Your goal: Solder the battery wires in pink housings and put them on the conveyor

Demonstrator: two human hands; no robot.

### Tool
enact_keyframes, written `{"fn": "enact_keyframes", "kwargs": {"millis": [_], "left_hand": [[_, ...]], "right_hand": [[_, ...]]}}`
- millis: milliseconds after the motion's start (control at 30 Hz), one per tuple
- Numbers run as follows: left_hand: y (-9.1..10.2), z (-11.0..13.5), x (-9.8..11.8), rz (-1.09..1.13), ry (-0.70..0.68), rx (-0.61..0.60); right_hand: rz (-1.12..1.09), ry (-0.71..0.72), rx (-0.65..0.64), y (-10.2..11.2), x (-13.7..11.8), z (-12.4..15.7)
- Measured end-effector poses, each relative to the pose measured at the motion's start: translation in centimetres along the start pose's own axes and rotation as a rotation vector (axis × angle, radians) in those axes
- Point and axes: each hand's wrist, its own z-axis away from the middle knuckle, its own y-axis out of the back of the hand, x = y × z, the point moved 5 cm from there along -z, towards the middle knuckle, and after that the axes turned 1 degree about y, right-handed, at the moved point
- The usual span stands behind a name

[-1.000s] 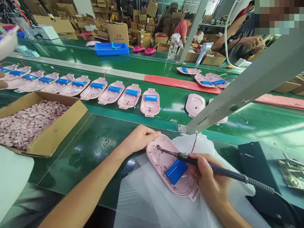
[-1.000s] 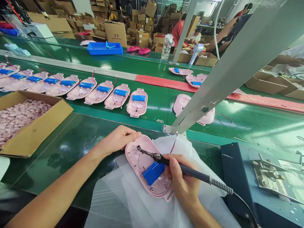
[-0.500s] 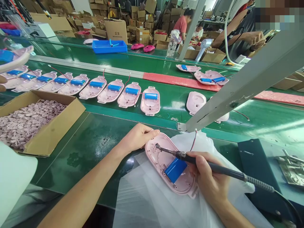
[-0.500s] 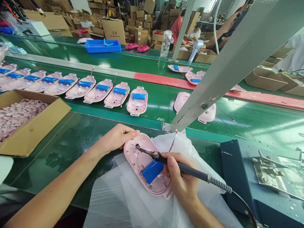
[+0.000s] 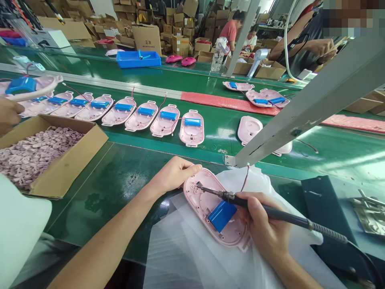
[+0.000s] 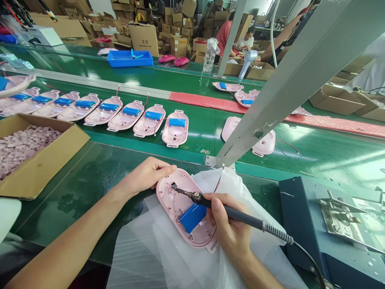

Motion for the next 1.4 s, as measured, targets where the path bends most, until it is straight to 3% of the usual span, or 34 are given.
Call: {"fn": "enact_keyframes", "kwargs": {"millis": [1400], "left_hand": [[0.10, 0.16, -0.47, 0.036, 0.033, -0.014]], "right_hand": [[-0.050, -0.030, 0.025, -0.03, 0.15, -0.04]]}}
